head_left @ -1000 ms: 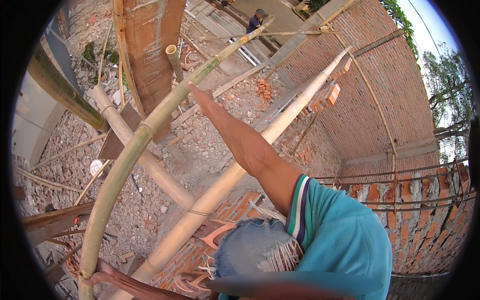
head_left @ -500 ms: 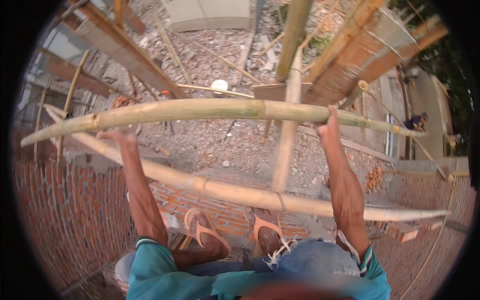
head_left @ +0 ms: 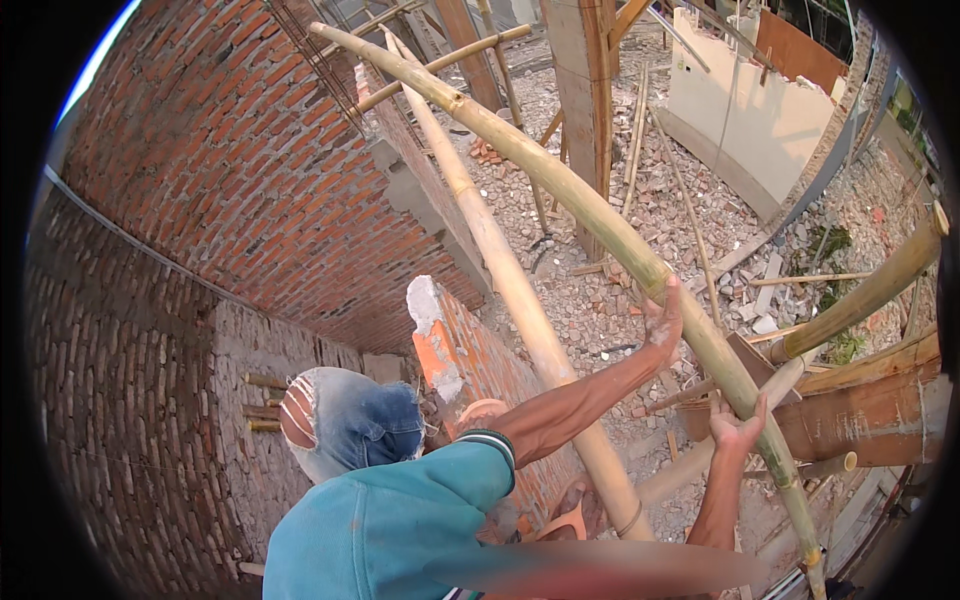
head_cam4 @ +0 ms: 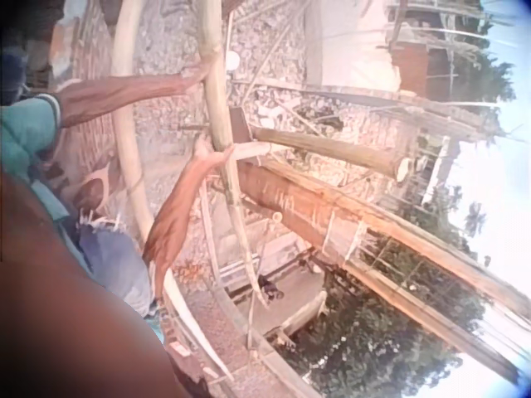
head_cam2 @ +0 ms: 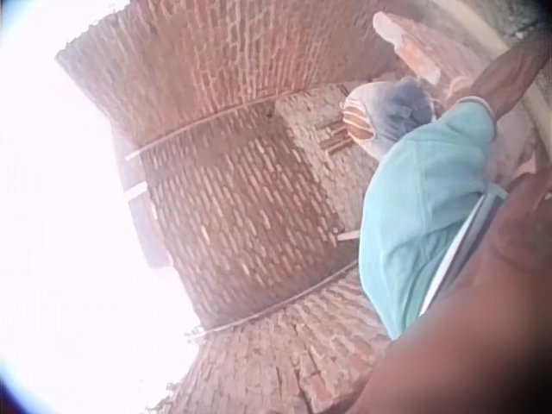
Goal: The person lifts and positions bamboo poles to assemble a scaffolding structure. They align the poles with existing supports and adjust their placement to secure the framework.
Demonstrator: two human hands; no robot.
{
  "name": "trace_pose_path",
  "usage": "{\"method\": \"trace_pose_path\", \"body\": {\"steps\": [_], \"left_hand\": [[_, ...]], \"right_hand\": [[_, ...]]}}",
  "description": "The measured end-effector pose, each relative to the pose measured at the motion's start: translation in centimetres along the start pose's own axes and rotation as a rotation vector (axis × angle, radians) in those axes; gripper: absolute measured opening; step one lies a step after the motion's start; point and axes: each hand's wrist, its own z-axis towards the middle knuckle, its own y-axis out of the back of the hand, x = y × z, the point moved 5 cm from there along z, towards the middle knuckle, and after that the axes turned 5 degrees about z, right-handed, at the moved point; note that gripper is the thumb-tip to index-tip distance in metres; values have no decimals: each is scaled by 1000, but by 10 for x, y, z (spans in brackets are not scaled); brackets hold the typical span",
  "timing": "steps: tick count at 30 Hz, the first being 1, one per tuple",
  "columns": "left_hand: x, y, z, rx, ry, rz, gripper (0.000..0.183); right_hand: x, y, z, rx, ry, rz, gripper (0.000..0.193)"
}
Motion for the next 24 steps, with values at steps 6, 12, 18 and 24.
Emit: {"method": "trace_pose_path", "body": {"steps": [6,12,18,24], "left_hand": [[-81,11,79,-54,13,-82,72],[-165,51,133,63,-19,-147,72],[-236,104,181,129,-98,75,106],[-133,101,71,138,-16,300,123]], "right_hand": [[27,27,-20,23,-43,151,103],[127,68,17,-87,267,180,92],[73,56,66,-220,205,115,58],[-23,-25,42,-155,7,159,60]]}}
